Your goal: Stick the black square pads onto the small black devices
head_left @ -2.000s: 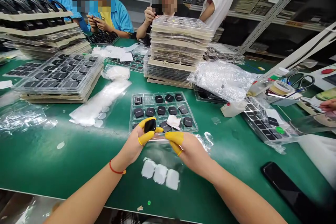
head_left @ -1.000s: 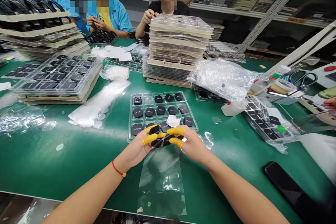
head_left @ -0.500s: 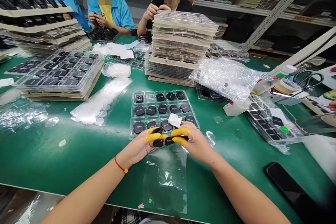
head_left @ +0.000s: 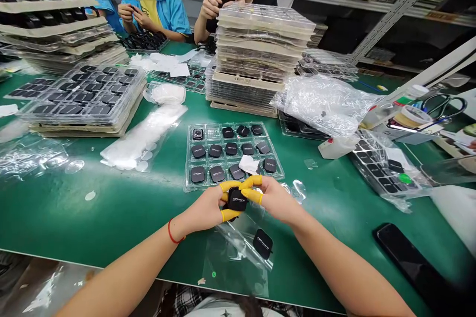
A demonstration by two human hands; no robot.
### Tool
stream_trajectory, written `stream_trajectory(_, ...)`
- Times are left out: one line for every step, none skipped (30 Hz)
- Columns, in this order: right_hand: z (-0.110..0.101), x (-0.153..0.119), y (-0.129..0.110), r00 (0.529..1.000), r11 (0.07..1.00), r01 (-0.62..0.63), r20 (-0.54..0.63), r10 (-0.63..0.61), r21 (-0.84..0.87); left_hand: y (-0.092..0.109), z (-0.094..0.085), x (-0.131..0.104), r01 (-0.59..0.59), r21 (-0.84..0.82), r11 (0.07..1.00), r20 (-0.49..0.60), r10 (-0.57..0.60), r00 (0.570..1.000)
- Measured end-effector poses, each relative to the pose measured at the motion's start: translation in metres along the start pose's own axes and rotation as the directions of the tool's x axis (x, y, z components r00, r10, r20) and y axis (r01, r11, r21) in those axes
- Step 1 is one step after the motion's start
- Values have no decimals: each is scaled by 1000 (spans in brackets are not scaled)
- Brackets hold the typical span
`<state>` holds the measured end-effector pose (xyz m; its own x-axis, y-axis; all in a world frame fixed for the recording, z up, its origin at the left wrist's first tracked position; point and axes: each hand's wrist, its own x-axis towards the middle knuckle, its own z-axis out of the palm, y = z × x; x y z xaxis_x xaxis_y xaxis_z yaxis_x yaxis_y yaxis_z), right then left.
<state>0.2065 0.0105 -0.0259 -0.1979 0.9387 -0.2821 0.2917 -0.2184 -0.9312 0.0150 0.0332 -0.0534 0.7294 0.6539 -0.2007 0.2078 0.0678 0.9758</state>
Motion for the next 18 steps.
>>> stream_trajectory(2,0,1,1000,1000,-5,2,5,-19,1,0,0,-12,16,1000,3,12,1000)
stream_trajectory(3,0,1,1000,999,-4,0,4,-35,1,1,0,-21,28,999,7,21,1000)
stream_trajectory(4,0,1,1000,999,-1,-2,1,-49,1,1,0,-29,36,999,11,28,1000)
stream_trajectory(4,0,1,1000,998,-1,-4,1,-60,1,0,0,-34,39,999,14,34,999)
stream_trajectory(3,0,1,1000,998,-4,-5,4,-67,1,0,0,-38,41,998,19,37,999)
stream_trajectory(3,0,0,1000,998,-10,-6,9,-69,1,0,0,-40,43,998,23,39,999)
stream_trajectory(3,0,0,1000,997,-16,-5,15,-69,1,-1,0,-42,45,998,24,41,999)
stream_trajectory(3,0,0,1000,997,-20,-4,19,-68,1,-1,0,-44,48,998,24,43,999)
stream_trajectory(3,0,0,1000,998,-22,-5,22,-66,1,-1,0,-46,49,998,23,45,999)
stream_trajectory(3,0,0,1000,998,-22,-7,22,-64,0,-1,0,-49,50,998,21,48,999)
stream_trajectory(3,1,1,1000,998,-22,-6,22,-61,0,0,0,-50,51,997,20,49,999)
stream_trajectory(3,1,1,1000,998,-23,-5,22,-59,0,0,0,-52,53,997,18,51,999)
stream_trajectory(3,1,1,1000,998,-22,-4,22,-54,0,0,0,-52,55,997,17,51,999)
stream_trajectory(3,1,2,1000,998,-23,-1,23,-50,-1,0,0,-50,57,997,18,49,999)
stream_trajectory(3,1,2,1000,999,-24,2,24,-47,-1,0,0,-48,58,997,19,47,999)
stream_trajectory(3,1,2,1000,999,-26,5,26,-45,-1,0,0,-47,57,997,22,46,999)
stream_trajectory(3,1,2,1000,999,-28,5,28,-45,-1,0,0,-47,55,997,24,46,999)
stream_trajectory(2,1,2,999,998,-32,4,32,-48,-1,0,0,-47,54,997,25,46,999)
